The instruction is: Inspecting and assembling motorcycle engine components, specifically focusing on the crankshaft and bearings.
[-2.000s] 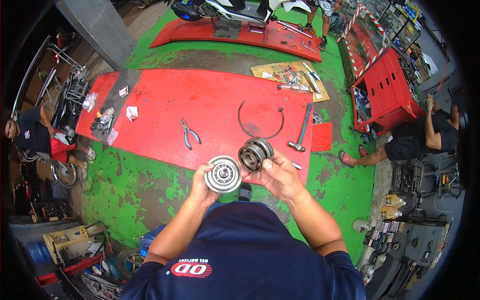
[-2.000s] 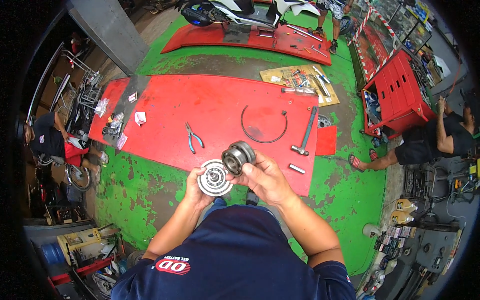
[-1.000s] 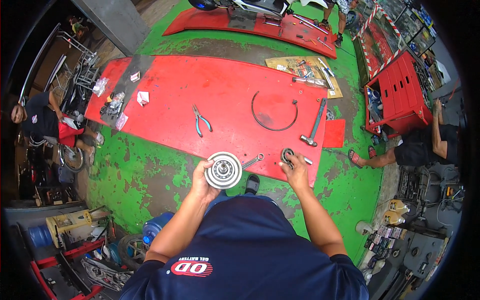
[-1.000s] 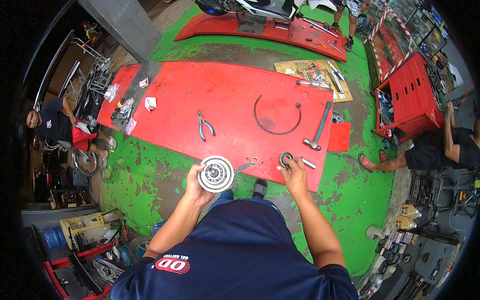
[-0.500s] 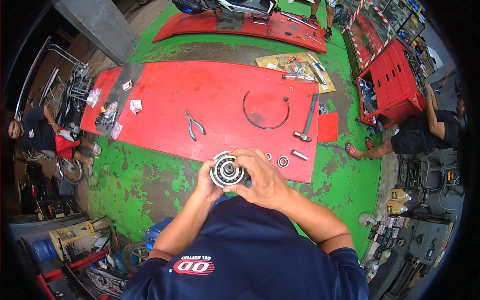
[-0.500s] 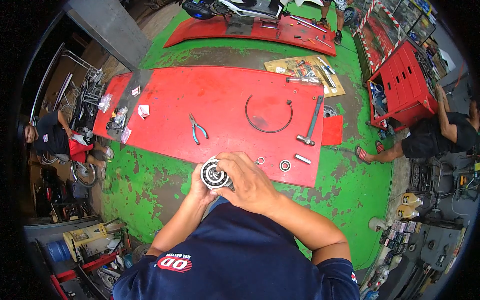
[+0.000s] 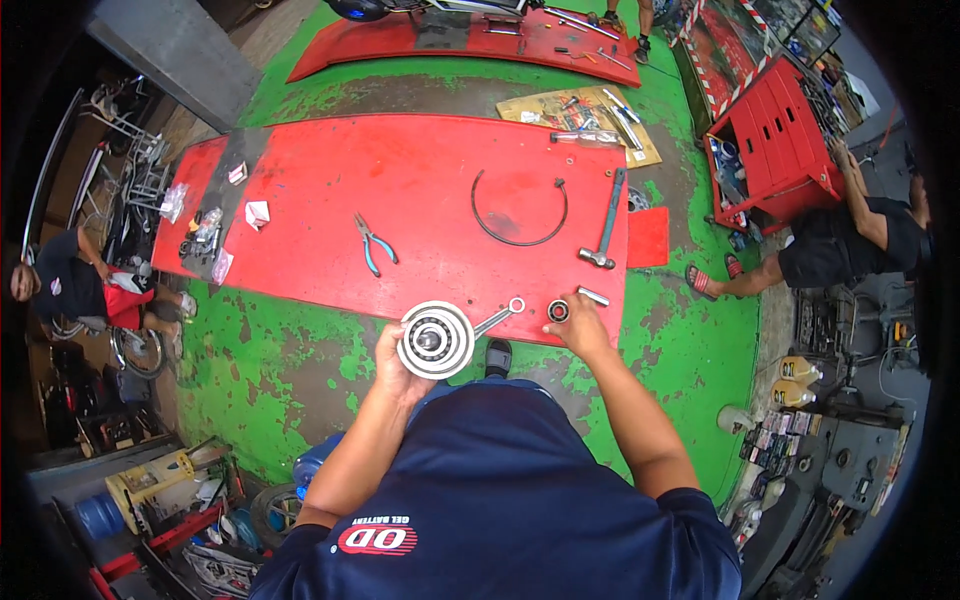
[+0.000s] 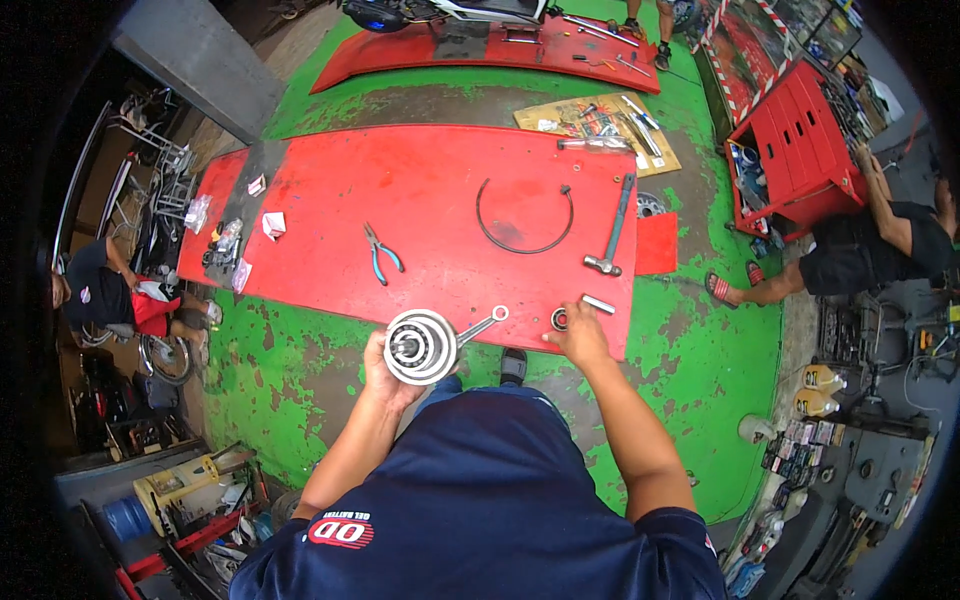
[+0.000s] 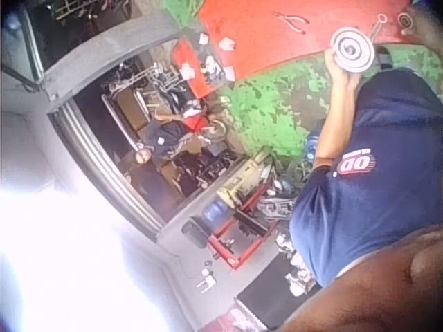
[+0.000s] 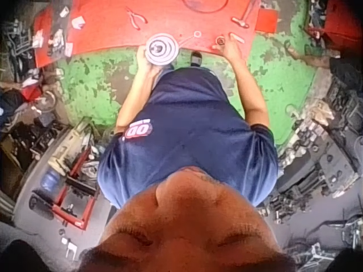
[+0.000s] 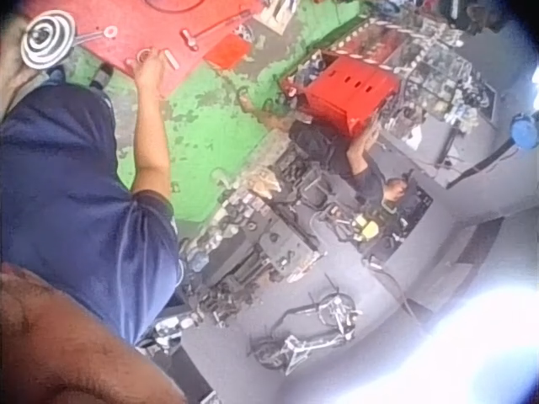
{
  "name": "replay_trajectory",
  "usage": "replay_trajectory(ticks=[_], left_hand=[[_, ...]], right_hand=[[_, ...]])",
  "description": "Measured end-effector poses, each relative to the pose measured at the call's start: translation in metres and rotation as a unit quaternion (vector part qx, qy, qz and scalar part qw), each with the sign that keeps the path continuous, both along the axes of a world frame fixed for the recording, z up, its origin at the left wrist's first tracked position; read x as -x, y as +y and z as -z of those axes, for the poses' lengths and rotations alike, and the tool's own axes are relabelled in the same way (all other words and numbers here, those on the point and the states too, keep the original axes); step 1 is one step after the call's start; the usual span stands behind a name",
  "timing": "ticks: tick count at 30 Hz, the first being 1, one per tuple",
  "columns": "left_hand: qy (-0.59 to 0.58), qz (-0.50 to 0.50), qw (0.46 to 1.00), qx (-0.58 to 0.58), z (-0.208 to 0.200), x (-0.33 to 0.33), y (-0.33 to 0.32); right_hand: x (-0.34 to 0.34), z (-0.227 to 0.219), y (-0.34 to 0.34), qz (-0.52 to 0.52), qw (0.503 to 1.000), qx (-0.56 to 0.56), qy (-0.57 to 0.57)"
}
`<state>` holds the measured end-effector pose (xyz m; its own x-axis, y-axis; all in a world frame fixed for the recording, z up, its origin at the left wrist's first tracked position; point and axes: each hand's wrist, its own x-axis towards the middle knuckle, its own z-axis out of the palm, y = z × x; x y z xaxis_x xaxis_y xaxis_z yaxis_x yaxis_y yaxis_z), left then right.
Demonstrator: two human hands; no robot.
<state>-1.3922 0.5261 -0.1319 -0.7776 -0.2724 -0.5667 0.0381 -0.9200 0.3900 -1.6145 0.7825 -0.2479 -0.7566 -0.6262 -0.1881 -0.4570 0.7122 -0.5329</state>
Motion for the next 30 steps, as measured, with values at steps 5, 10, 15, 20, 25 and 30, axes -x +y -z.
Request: replay_trajectory(ticks=[5,10,15,20,25,30], left_hand=[[0.042,0.002,0.999,-0.001,-0.006,-0.011,-0.002],[0.058,0.009,0.998,-0.006,-0.013,-0.009,0.0],[0.033,0.024,0.999,-0.007,-0.016,-0.003,0.002],[0.014,0.002,1.0,0.001,-0.007,0.001,0.004],[0.041,0.015,0.999,0.012,-0.008,0.004,0.003],[0.05,0.011,0.999,0.02,-0.027,0.021,0.012]], right_hand=[[-0.014,0.034,-0.006,0.031,0.996,-0.073,-0.037],[-0.013,0.068,-0.012,0.109,0.993,-0.032,-0.011],[0.004,0.069,-0.01,0.085,0.994,-0.067,-0.015],[0.016,0.0,-0.021,0.161,0.983,0.088,-0.025],[-0.035,-0.229,-0.064,-0.044,0.932,0.355,-0.05],[-0.067,-0.284,-0.098,-0.235,0.9,0.364,0.036]])
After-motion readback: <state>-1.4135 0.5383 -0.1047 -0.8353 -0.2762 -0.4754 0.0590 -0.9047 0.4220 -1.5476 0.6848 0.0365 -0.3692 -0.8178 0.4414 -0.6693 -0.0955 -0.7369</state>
